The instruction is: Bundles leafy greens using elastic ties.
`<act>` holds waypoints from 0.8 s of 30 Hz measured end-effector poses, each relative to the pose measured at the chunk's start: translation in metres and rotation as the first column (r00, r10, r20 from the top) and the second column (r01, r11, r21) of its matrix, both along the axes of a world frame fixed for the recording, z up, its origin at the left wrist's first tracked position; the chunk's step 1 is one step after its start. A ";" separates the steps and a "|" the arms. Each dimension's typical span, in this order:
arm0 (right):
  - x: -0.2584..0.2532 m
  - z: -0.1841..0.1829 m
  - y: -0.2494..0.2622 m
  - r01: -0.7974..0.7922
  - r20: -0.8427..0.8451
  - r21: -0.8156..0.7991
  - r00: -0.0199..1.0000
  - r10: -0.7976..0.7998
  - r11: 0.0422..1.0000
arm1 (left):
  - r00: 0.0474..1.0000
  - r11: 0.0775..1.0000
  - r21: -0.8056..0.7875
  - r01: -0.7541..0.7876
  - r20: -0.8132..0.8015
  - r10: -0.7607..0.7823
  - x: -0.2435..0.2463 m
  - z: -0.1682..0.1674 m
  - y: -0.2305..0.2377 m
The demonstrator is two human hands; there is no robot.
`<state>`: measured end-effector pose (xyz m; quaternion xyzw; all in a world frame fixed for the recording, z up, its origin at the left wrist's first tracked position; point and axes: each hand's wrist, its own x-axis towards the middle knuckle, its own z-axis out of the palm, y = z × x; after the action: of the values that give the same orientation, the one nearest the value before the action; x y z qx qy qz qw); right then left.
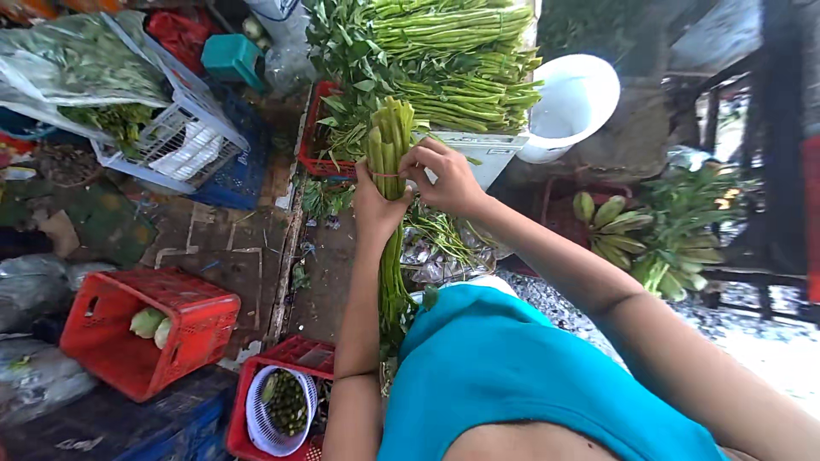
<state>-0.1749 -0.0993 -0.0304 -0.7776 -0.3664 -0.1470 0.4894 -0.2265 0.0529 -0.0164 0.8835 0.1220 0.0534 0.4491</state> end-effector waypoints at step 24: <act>0.051 0.017 -0.102 -0.113 -0.502 -0.119 0.864 0.038 0.986 | 0.453 0.314 -0.416 0.853 0.292 -0.843 0.011 0.002 -0.034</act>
<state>-0.1239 -0.2010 -0.0138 -0.8075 -0.2678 0.1046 0.5151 -0.2153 0.0186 -0.0149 0.6613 -0.3538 -0.2146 0.6256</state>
